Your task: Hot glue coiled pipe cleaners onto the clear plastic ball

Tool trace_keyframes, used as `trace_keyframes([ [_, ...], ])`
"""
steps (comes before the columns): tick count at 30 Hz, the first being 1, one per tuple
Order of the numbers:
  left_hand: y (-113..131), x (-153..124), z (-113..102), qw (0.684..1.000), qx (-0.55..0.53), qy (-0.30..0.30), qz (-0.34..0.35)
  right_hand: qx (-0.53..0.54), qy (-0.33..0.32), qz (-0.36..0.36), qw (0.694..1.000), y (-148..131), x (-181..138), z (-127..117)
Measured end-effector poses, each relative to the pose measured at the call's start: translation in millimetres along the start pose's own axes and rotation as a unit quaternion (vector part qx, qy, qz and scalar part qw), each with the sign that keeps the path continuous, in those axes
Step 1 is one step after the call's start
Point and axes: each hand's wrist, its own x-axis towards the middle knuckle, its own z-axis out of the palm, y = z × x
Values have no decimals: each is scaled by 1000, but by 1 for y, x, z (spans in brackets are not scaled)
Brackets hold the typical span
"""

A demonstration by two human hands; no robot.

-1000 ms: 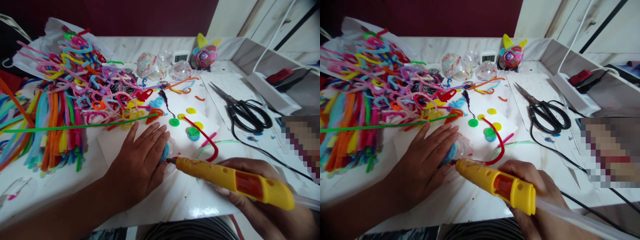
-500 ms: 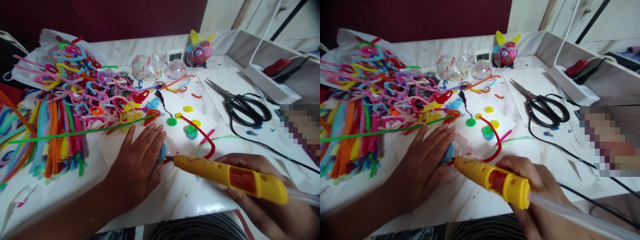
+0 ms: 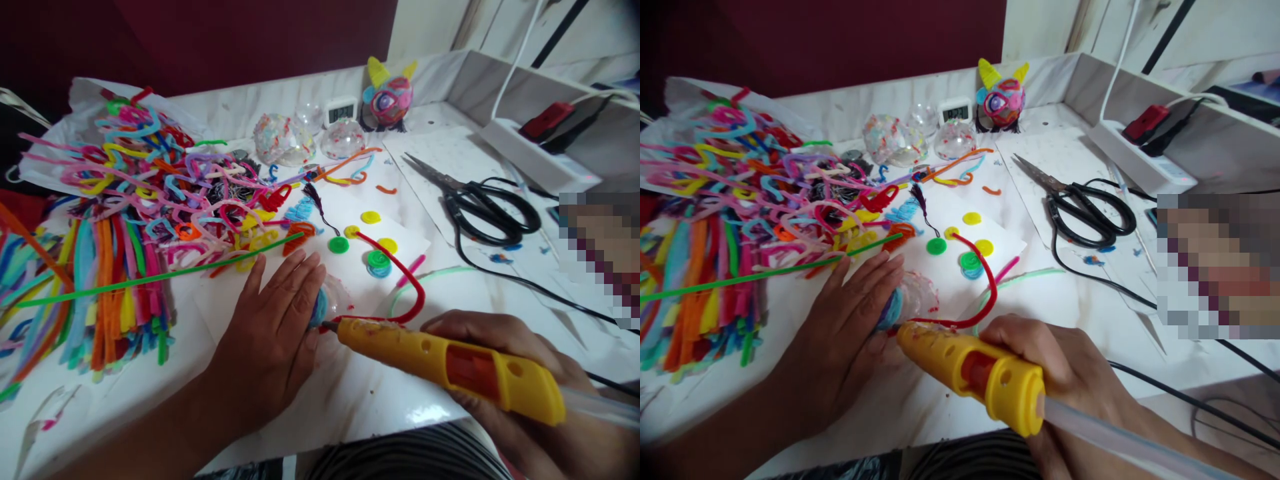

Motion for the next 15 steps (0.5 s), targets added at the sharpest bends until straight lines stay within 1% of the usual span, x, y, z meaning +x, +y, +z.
trace_keyframes([
  [5, -1, 0, 0, 1000, 0, -4, 3, -6, -6, -34, 999, 1, 4, -3],
  [11, -1, 1, -1, 1000, 3, -8, 0, -48, -12, -27, 998, 0, 4, -5],
  [15, -1, 1, -1, 1000, 3, -9, 3, -42, -8, -29, 999, 1, 3, -4],
])
